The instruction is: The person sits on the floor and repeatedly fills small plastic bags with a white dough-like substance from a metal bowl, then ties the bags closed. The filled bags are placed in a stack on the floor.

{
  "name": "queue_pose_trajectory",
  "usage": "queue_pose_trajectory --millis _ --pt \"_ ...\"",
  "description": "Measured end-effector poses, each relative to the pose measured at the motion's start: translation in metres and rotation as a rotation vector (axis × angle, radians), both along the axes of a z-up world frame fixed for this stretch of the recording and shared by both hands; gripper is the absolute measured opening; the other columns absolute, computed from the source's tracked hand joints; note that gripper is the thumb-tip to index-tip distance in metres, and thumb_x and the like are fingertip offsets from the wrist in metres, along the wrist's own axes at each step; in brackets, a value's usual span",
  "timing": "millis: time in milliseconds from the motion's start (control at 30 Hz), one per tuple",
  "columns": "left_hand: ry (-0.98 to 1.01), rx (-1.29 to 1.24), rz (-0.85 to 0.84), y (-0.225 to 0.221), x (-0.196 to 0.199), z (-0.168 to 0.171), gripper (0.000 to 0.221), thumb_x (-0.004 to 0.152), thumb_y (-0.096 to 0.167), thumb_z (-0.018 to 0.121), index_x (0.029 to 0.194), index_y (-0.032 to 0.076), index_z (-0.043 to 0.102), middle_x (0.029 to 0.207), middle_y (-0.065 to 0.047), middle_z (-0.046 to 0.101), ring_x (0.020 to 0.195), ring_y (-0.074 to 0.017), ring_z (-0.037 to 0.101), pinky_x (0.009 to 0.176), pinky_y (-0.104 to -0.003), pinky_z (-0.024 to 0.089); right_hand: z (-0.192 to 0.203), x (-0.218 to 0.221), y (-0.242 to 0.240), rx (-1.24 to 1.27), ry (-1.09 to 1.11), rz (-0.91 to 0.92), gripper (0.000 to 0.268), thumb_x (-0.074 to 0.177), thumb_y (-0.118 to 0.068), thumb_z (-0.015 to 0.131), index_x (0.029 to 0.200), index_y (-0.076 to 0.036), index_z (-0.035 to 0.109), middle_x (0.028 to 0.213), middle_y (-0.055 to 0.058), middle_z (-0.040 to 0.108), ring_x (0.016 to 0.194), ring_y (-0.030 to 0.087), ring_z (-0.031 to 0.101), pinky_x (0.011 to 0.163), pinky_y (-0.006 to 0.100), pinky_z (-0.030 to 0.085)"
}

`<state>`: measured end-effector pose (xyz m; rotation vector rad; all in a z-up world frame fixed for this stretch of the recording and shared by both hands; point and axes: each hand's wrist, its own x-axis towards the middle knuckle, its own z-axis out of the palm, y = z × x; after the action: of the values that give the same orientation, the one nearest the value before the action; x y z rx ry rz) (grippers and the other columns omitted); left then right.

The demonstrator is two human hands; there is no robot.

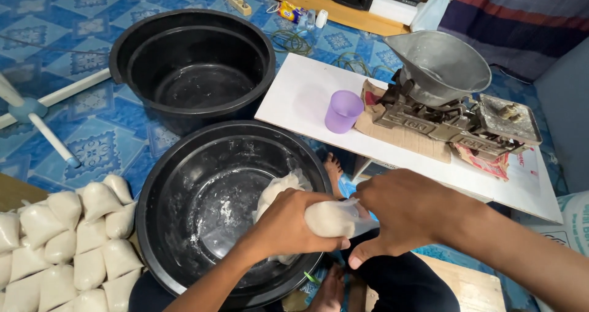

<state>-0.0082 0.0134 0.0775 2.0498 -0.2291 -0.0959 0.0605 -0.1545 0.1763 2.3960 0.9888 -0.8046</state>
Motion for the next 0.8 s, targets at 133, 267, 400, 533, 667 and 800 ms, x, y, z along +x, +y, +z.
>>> queue_pose_trajectory --millis 133,267,400,533,667,800 --pt "-0.007 0.005 -0.050 0.000 -0.001 0.001 0.048 0.055 0.042 0.082 0.096 0.018 0.077 0.084 0.001 0.078 0.077 -0.0117 0.072 0.061 -0.029 0.051 -0.016 0.000 -0.009 0.065 0.066 0.091 0.075 0.071 -0.092 0.051 0.071 -0.016 0.053 0.070 0.000 0.059 0.061 0.026 0.056 0.057 0.042 0.039" --pt "-0.047 -0.020 -0.111 0.000 -0.002 0.001 0.033 0.058 0.032 0.083 0.087 0.018 0.075 0.078 0.002 0.077 0.072 -0.0118 0.071 0.057 -0.028 0.050 -0.033 0.003 -0.020 0.236 0.112 0.143 0.067 0.080 -0.084 0.045 0.073 -0.018 0.058 0.067 0.002 0.063 0.060 0.028 0.060 0.054 0.042 0.040" --pt "-0.073 0.000 -0.060 -0.001 -0.002 -0.009 0.055 0.053 0.049 0.082 0.097 0.015 0.076 0.086 0.000 0.079 0.080 -0.0131 0.075 0.066 -0.028 0.052 -0.044 0.002 -0.024 0.164 0.099 0.160 0.074 0.083 -0.084 0.033 0.070 -0.014 0.053 0.063 0.005 0.059 0.055 0.029 0.056 0.051 0.044 0.038" --pt "-0.051 -0.049 -0.138 0.001 -0.004 -0.003 0.042 0.059 0.043 0.082 0.092 0.017 0.076 0.083 0.005 0.077 0.077 -0.0077 0.071 0.062 -0.025 0.048 -0.037 -0.006 -0.023 0.044 0.134 0.109 0.052 0.102 -0.059 0.045 0.080 -0.014 0.059 0.074 0.006 0.064 0.065 0.032 0.060 0.075 0.047 0.041" --pt "0.053 -0.029 -0.199 0.001 -0.007 0.002 0.047 0.059 0.046 0.078 0.095 0.016 0.075 0.090 0.005 0.076 0.083 -0.0080 0.069 0.065 -0.023 0.046 -0.047 -0.007 -0.040 0.140 0.180 0.109 0.055 0.103 -0.060 0.042 0.078 -0.013 0.056 0.071 0.009 0.060 0.061 0.034 0.056 0.057 0.046 0.040" --pt "0.047 -0.077 -0.255 -0.001 -0.006 -0.009 0.047 0.061 0.047 0.078 0.095 0.015 0.073 0.089 0.004 0.075 0.080 -0.0099 0.070 0.062 -0.025 0.050 -0.043 -0.006 -0.048 0.221 0.251 0.142 0.055 0.104 -0.057 0.038 0.073 -0.015 0.052 0.063 0.007 0.053 0.052 0.029 0.047 0.053 0.042 0.036"
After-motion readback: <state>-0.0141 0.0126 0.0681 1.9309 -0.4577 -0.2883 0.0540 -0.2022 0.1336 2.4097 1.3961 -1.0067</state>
